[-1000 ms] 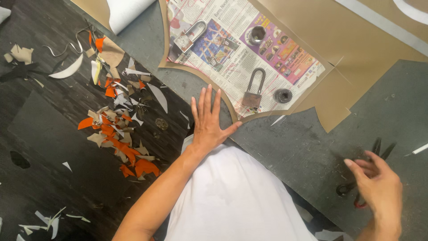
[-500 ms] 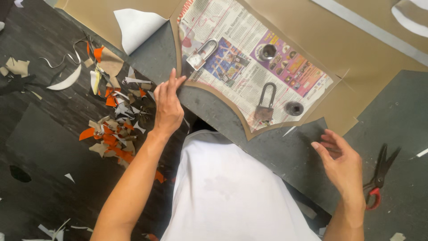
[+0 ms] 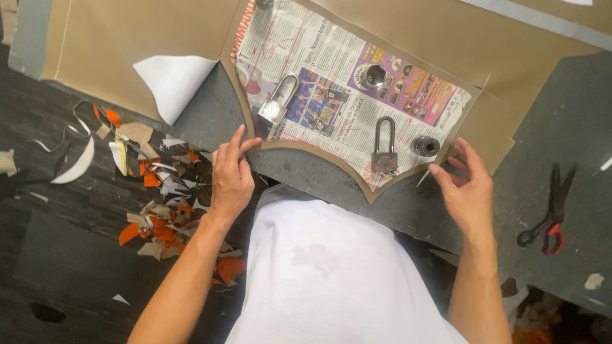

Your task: The person uses shears to trim a piece of cardboard that is held in place by padlocks and metal weights. They then use a white pencil to mark lines on the cardboard and continue cutting along the marked lines. The person also handles a white paper template, placing it on the cardboard and adjusting its position.

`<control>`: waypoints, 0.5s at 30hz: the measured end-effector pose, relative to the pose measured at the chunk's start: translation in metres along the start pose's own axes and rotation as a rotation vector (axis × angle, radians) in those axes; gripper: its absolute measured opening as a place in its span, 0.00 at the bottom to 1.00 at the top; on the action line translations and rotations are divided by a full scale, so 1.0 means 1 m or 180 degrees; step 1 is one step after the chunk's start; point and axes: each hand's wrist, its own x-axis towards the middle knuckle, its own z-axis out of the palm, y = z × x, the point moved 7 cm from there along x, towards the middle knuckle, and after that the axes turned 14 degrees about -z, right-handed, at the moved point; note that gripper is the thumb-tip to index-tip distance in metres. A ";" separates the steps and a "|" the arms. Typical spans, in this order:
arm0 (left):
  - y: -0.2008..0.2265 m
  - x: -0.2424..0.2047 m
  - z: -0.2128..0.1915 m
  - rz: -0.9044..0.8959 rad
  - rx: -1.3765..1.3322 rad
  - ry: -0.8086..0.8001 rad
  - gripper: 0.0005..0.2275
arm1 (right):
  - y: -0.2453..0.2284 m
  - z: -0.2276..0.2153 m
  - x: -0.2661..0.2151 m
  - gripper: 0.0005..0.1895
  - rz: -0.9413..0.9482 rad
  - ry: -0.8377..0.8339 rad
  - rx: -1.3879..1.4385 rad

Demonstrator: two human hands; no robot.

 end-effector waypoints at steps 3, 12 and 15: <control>0.000 0.010 -0.006 -0.0047 0.0020 -0.0216 0.23 | -0.001 0.014 0.003 0.35 0.0005 0.0059 -0.0032; 0.021 0.035 -0.012 0.0010 0.0222 -0.0167 0.18 | -0.011 0.029 0.004 0.29 -0.0086 0.0116 -0.0405; 0.062 0.023 0.011 0.0904 0.0223 -0.0187 0.20 | -0.013 0.029 0.005 0.29 -0.0151 0.0121 -0.0553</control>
